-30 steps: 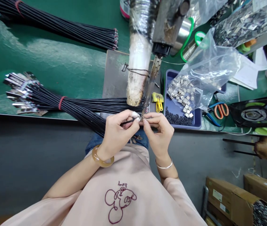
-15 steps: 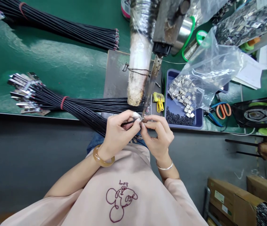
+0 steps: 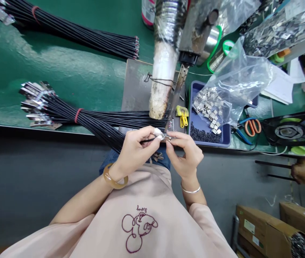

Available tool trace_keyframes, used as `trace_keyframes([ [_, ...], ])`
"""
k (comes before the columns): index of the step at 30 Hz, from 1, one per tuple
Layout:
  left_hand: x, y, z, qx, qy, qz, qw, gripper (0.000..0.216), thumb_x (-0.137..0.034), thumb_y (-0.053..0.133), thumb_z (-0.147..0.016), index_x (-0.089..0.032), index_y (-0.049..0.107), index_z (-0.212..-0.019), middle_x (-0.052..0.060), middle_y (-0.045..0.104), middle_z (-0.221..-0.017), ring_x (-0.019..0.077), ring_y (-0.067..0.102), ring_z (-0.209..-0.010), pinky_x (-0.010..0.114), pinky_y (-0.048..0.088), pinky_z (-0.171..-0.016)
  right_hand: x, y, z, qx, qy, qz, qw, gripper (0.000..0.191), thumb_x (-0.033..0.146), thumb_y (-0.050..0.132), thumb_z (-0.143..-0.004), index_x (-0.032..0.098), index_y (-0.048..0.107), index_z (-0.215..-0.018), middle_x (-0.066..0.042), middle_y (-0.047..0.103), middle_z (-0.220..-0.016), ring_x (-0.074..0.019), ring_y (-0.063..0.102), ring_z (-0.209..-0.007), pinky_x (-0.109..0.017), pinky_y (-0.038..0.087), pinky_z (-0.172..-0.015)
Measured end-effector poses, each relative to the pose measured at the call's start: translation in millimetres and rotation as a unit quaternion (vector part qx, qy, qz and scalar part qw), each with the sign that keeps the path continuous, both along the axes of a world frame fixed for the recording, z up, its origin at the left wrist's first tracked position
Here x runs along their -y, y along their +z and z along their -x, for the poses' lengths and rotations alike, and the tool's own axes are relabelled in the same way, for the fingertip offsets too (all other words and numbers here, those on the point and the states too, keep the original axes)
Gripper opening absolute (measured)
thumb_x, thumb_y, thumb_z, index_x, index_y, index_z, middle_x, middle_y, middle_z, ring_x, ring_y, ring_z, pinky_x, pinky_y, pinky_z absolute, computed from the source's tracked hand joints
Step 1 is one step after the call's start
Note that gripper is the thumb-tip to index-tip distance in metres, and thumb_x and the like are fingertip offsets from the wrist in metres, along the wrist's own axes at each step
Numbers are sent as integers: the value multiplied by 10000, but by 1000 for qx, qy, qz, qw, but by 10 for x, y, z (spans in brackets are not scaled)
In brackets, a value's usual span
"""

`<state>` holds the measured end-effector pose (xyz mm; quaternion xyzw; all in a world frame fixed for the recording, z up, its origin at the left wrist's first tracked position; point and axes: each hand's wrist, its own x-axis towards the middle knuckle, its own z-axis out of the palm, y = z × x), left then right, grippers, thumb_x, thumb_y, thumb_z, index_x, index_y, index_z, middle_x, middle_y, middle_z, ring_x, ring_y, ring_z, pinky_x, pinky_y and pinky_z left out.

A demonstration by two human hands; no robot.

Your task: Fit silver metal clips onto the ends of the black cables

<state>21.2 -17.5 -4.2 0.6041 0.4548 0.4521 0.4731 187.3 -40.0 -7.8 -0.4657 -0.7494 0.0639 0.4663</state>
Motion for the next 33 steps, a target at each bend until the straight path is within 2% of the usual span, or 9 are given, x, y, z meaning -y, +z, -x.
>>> trace_keyframes([
  [4,-56,38,83,-2,-66,25,998,144,-197,601,-906,-139,671,-795,-22,554,-605,80,454,-531,196,370,-496,49,-75,-38,59,21,-34,997,190,84,704,-885,231,609,-961,-90,803,-1101,-168,789,-909,-262,631,-701],
  [7,-75,47,121,-38,-87,-29,995,47,-169,648,-895,-142,683,-881,-21,592,-653,86,475,-548,204,405,-525,69,-108,-30,-16,3,2,1000,169,113,673,-920,239,602,-1006,-52,801,-1024,-171,788,-911,-281,639,-722],
  [12,-59,-32,126,-111,-65,-252,959,90,-102,644,-925,-138,711,-878,29,722,-747,131,602,-676,264,488,-712,-15,-63,-22,-203,-8,220,954,104,276,628,-976,243,547,-920,66,639,-738,-82,664,-551,-199,547,-512],
  [14,-58,-63,148,-99,-92,-251,959,88,-102,649,-929,-142,720,-897,29,754,-767,123,618,-654,245,488,-680,-61,-41,-37,-224,30,306,925,170,336,624,-977,242,519,-881,89,574,-673,-62,588,-479,-179,495,-457],
  [16,-66,-65,187,-85,-119,-199,969,107,-106,646,-931,-144,714,-858,2,731,-705,100,599,-585,211,458,-593,-82,-32,-49,-205,53,331,920,178,348,620,-977,242,519,-877,91,562,-658,-64,591,-497,-176,493,-469],
  [21,-97,23,263,-64,-155,-66,984,272,-144,607,-948,-135,644,-678,-29,616,-571,66,504,-495,186,385,-500,23,-52,-54,-112,-57,170,977,58,281,604,-988,248,560,-971,54,655,-765,-86,678,-594,-218,549,-573],
  [26,-89,-7,210,-67,-126,-65,988,103,-115,634,-882,-109,735,-868,-34,604,-603,57,436,-492,184,350,-475,234,7,-100,-133,-104,-35,985,63,338,581,-997,280,559,-992,79,530,-617,-93,475,-401,-259,403,-405],
  [30,-54,-80,148,-100,-77,-138,982,130,-61,643,-831,-107,755,-878,-45,579,-573,55,387,-482,190,321,-465,311,108,-90,-57,-101,2,993,130,336,579,-996,260,646,-915,45,621,-646,-92,502,-439,-265,410,-442],
  [33,-43,-100,128,-98,-77,-166,978,76,-127,698,-876,-125,753,-825,-4,699,-656,70,515,-520,194,401,-520,275,121,-38,-11,-92,83,992,153,282,625,-973,232,685,-841,48,643,-639,-71,513,-479,-234,406,-484],
])
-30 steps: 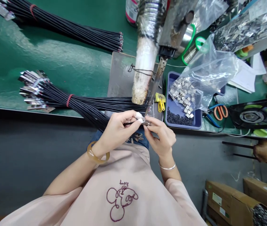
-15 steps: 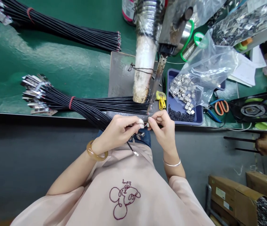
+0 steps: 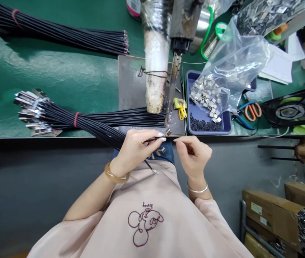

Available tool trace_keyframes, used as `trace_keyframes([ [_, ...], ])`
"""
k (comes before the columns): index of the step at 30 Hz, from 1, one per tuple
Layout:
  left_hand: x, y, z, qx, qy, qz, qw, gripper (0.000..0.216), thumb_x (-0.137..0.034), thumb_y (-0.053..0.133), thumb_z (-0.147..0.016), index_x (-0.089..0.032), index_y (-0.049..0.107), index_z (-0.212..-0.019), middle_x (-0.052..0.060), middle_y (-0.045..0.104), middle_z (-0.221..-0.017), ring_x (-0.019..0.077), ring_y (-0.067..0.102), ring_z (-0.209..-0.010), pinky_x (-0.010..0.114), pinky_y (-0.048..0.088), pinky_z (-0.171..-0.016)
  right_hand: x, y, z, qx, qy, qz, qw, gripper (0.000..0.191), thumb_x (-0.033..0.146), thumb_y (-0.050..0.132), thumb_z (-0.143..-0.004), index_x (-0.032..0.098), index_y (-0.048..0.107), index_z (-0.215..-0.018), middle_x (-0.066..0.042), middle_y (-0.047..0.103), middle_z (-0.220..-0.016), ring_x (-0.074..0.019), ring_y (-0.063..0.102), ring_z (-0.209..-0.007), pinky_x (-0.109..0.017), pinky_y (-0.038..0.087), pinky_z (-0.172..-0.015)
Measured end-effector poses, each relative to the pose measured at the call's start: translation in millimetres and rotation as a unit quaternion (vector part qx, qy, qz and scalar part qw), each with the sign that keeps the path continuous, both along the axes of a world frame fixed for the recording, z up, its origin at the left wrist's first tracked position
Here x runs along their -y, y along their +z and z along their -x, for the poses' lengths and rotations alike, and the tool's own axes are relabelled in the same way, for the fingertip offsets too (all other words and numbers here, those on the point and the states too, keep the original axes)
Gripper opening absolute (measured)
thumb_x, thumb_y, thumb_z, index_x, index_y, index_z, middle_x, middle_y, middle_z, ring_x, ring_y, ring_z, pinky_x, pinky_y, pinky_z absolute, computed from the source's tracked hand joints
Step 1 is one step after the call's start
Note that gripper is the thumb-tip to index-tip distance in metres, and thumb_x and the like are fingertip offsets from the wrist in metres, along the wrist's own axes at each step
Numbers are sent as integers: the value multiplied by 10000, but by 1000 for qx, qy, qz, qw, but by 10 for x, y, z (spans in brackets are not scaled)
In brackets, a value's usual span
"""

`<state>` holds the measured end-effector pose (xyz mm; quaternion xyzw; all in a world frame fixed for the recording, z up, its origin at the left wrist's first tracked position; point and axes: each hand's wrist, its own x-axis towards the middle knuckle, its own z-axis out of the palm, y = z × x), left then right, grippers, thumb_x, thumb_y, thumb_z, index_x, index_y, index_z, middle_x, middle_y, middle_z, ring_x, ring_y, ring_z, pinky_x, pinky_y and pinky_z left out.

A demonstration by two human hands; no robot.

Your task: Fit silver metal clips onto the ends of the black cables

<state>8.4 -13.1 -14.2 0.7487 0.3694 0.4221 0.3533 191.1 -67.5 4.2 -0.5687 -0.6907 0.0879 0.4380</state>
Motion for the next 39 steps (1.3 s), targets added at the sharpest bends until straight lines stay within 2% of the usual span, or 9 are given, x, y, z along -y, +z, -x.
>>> trace_keyframes([
  [6,-3,-15,17,-21,18,4,1000,176,-122,624,-913,-117,770,-1011,55,773,-804,128,662,-648,227,500,-629,-91,-116,75,-13,17,72,997,77,253,663,-949,204,708,-909,47,665,-679,-63,544,-540,-212,430,-556],
  [14,0,-5,55,-33,-11,65,997,168,-124,587,-885,-158,718,-987,-2,721,-699,105,625,-581,200,460,-561,-174,-246,137,55,21,26,998,110,244,594,-976,216,689,-928,4,712,-732,-109,642,-651,-240,468,-647],
  [19,-13,26,81,-27,-40,63,997,158,-119,566,-892,-141,709,-956,-2,694,-678,97,584,-549,204,434,-541,-143,-202,106,21,47,61,997,193,244,548,-976,219,647,-812,32,644,-674,-78,489,-514,-242,390,-544],
  [21,-9,25,88,-27,-41,50,998,163,-119,574,-900,-126,715,-983,-14,666,-657,84,520,-513,204,416,-524,-120,-135,-10,-30,19,82,996,205,289,558,-968,224,639,-791,51,586,-633,-77,411,-473,-246,350,-500],
  [24,10,5,82,-28,-28,11,999,120,-140,641,-906,-134,732,-985,-18,671,-681,72,452,-498,206,411,-523,-157,-5,-336,-67,-109,73,989,208,346,564,-966,222,657,-827,52,555,-618,-94,407,-486,-258,327,-501],
  [27,28,-25,59,-27,-21,-49,998,71,-158,673,-924,-147,743,-922,21,733,-765,95,551,-578,224,472,-604,-305,93,-741,39,-161,112,980,176,329,627,-927,205,679,-813,26,611,-672,-102,431,-518,-277,350,-561],
  [31,8,-42,47,-37,-31,-87,995,114,-146,641,-949,-155,743,-898,46,772,-796,148,667,-702,273,524,-721,-550,115,-1102,191,-131,194,953,67,237,669,-854,201,711,-818,-33,726,-807,-153,561,-649,-304,398,-669],
  [36,-82,37,86,-32,-59,31,997,268,-150,597,-956,-158,659,-695,-13,675,-626,91,570,-540,219,423,-551,-674,138,-1132,185,-93,278,938,23,207,687,-802,205,693,-780,0,711,-744,-127,546,-584,-287,379,-638],
  [39,-103,91,78,-17,-59,98,993,308,-181,589,-951,-156,618,-646,-35,595,-539,70,478,-474,214,355,-491,-625,163,-1013,152,-94,239,955,35,207,668,-810,204,659,-776,20,667,-709,-99,481,-524,-284,366,-600],
])
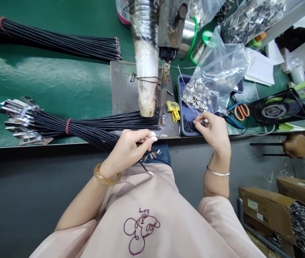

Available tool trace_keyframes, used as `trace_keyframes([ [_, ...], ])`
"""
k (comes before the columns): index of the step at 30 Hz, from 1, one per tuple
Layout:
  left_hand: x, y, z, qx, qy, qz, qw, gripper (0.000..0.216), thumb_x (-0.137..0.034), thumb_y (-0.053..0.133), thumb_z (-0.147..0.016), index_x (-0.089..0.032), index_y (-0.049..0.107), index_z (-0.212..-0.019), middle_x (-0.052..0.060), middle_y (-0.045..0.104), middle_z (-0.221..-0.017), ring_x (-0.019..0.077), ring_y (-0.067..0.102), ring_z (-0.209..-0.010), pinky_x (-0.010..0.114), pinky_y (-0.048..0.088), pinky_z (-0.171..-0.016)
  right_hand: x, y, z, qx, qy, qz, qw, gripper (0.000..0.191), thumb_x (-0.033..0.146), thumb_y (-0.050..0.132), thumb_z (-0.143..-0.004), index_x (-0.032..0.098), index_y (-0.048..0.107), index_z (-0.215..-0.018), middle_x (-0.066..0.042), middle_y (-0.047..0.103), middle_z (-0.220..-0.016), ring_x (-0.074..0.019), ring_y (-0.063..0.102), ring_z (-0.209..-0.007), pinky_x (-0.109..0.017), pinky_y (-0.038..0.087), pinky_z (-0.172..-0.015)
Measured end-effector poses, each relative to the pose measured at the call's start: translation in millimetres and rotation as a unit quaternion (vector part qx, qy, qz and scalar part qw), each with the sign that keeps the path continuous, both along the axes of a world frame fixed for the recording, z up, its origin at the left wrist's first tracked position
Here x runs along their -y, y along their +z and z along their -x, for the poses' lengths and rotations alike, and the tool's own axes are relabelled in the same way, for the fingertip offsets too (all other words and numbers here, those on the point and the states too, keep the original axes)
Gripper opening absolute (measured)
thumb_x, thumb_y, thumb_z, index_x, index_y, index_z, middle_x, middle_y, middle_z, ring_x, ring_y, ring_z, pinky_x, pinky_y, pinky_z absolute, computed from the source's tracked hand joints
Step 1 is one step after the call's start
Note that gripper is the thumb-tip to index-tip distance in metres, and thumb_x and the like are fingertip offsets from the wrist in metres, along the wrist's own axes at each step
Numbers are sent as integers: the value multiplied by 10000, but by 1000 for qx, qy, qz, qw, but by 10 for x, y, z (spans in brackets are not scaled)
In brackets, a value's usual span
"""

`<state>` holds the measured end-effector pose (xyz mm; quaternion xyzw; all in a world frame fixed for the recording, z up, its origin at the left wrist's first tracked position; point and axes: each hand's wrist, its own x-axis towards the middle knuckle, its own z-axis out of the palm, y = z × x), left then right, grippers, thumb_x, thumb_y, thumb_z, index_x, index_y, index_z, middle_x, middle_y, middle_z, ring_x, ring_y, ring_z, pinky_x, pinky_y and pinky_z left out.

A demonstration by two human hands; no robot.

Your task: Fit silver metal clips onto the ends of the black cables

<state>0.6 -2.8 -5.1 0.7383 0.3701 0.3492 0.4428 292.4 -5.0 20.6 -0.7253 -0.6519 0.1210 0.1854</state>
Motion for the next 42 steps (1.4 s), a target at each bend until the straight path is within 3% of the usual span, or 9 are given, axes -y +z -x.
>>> trace_keyframes([
  [2,11,6,-32,13,19,21,1000,230,-197,613,-924,-152,636,-700,-44,566,-520,66,439,-456,212,331,-472,80,10,129,-41,-34,-82,995,59,232,645,-851,210,634,-798,33,632,-690,-79,402,-471,-282,332,-543],
  [5,44,-21,-101,18,54,22,998,113,-183,628,-881,-144,654,-778,-58,526,-519,60,401,-458,206,316,-472,239,8,387,-192,-67,-169,964,105,295,658,-892,220,631,-823,16,653,-760,-66,391,-460,-265,276,-456],
  [10,85,-39,-186,11,96,26,995,98,-124,601,-829,-153,613,-736,-78,459,-517,49,329,-472,190,289,-470,435,-123,837,-357,48,-54,931,82,312,743,-873,231,734,-883,3,713,-892,-42,314,-456,-251,247,-418],
  [12,95,-33,-204,11,107,23,994,113,-117,598,-815,-159,589,-709,-82,438,-517,50,319,-482,186,289,-473,455,-215,965,-349,42,-55,935,109,333,710,-910,230,744,-896,6,710,-847,-53,353,-473,-250,290,-440],
  [16,114,-47,-228,9,121,22,992,137,-130,606,-810,-169,558,-688,-75,451,-523,54,328,-490,190,290,-474,443,-350,1080,-325,37,-72,942,223,375,609,-982,224,718,-857,-3,715,-783,-116,601,-634,-267,459,-582],
  [19,126,-69,-240,7,128,24,991,151,-134,617,-799,-175,540,-675,-75,448,-521,58,322,-492,196,281,-472,433,-374,1085,-323,47,-73,942,246,379,572,-1001,226,696,-853,-6,727,-802,-140,668,-707,-280,500,-642],
  [31,142,-97,-251,2,144,28,989,150,-129,624,-785,-180,528,-680,-86,419,-515,60,316,-491,208,281,-485,435,-338,1097,-302,46,-76,949,255,377,575,-1000,220,674,-825,9,672,-746,-115,566,-613,-271,422,-578],
  [39,113,-94,-189,19,96,-36,995,171,-90,647,-828,-158,570,-691,-88,431,-557,47,317,-505,197,292,-499,431,-301,1154,-156,77,-175,969,256,259,626,-976,202,629,-727,41,591,-648,-74,441,-544,-255,374,-576],
  [42,99,-103,-143,30,83,-58,994,121,-104,679,-852,-153,634,-751,-83,458,-576,50,343,-513,196,303,-505,427,-291,1108,-164,81,-178,967,253,283,658,-959,197,643,-722,47,597,-644,-64,399,-523,-253,356,-556],
])
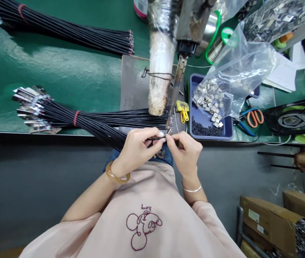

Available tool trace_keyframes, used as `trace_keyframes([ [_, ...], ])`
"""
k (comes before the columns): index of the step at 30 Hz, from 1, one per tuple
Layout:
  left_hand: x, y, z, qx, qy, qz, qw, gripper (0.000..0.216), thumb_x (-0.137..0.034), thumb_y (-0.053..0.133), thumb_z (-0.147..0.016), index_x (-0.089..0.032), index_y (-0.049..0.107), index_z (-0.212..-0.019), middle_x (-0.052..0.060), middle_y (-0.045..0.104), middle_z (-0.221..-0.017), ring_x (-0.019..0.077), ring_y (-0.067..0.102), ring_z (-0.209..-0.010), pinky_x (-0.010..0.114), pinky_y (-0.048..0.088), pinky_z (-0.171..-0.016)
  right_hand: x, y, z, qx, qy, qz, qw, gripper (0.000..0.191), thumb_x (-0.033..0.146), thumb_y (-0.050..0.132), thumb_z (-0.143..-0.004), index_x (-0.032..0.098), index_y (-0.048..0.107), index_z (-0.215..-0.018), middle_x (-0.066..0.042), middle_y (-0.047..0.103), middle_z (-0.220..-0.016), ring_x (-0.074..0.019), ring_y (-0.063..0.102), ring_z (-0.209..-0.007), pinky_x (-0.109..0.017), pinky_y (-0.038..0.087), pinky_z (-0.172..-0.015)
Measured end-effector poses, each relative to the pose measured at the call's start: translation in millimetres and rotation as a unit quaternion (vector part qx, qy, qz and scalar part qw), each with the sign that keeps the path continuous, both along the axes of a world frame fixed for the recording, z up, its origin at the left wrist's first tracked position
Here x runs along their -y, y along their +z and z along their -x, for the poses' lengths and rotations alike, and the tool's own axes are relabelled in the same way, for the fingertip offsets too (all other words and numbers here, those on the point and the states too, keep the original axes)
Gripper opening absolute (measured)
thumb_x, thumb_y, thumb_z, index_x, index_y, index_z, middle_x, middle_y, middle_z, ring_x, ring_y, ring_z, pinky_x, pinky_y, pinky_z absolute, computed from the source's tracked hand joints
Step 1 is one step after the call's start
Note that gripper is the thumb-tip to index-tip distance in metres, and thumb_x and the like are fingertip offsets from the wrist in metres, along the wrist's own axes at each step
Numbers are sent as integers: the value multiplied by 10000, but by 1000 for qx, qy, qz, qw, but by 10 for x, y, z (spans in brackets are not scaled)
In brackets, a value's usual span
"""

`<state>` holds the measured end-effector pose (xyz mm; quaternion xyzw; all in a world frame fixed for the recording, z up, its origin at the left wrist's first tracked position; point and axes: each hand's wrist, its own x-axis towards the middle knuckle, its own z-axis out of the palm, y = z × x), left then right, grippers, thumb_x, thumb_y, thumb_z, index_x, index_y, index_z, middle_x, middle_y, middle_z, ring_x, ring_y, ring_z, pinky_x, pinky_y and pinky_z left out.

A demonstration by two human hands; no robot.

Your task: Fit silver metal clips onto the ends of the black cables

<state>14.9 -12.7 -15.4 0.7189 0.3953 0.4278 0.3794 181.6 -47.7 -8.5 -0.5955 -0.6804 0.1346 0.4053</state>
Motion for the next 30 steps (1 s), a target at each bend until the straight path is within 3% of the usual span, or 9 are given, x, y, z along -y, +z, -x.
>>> trace_keyframes([
  [3,-11,10,49,14,-19,9,1000,61,-142,700,-877,-144,696,-816,-57,538,-618,60,394,-527,199,340,-519,-12,13,-81,-96,-15,44,994,138,346,684,-942,213,723,-937,44,655,-712,-59,350,-489,-256,310,-498],
  [5,-20,29,81,24,-40,23,999,53,-156,702,-886,-136,719,-840,-32,601,-659,67,431,-543,201,373,-539,-20,26,-116,-159,-3,85,984,189,366,679,-944,234,733,-1068,38,682,-749,-59,334,-469,-257,281,-463],
  [7,-26,49,105,35,-52,49,997,98,-173,683,-903,-127,721,-825,-14,625,-666,75,464,-556,202,392,-546,-19,40,-119,-178,26,101,978,155,350,681,-944,247,753,-1034,29,691,-771,-59,348,-473,-255,279,-455],
  [13,8,67,65,69,-6,91,993,115,-184,689,-880,-106,764,-843,-18,605,-582,68,431,-499,188,344,-471,49,48,-75,-61,22,-19,998,113,282,680,-944,268,773,-1005,29,662,-697,-81,457,-508,-262,365,-487],
  [16,29,71,10,85,20,93,992,118,-157,676,-857,-115,759,-785,-31,559,-559,58,395,-489,178,304,-447,86,63,-84,-111,-23,-65,991,198,361,582,-991,268,720,-1097,52,553,-580,-101,467,-455,-262,361,-431],
  [19,32,80,-31,74,45,88,992,131,-151,662,-840,-117,726,-731,-73,390,-503,45,286,-466,188,233,-435,114,88,-91,-188,-73,-102,974,211,297,535,-1012,281,587,-1215,51,668,-677,-94,518,-405,-246,409,-392],
  [23,23,93,-63,57,69,86,992,115,-150,648,-835,-116,709,-744,-84,342,-515,45,271,-477,195,233,-457,128,86,-75,-115,-50,-90,988,157,191,594,-984,276,616,-1114,3,800,-967,-152,773,-711,-298,636,-627],
  [25,22,96,-75,55,78,88,992,120,-153,645,-837,-120,695,-733,-86,340,-515,46,274,-480,197,237,-463,110,67,-50,-70,-10,-81,994,119,169,653,-946,264,661,-1018,-11,803,-1001,-178,792,-888,-321,666,-744],
  [30,22,98,-115,45,99,81,991,157,-154,637,-842,-132,650,-687,-91,327,-507,48,271,-476,202,245,-469,8,12,18,-107,25,-28,994,85,156,650,-930,233,668,-899,-28,788,-1016,-151,777,-882,-276,673,-733],
])
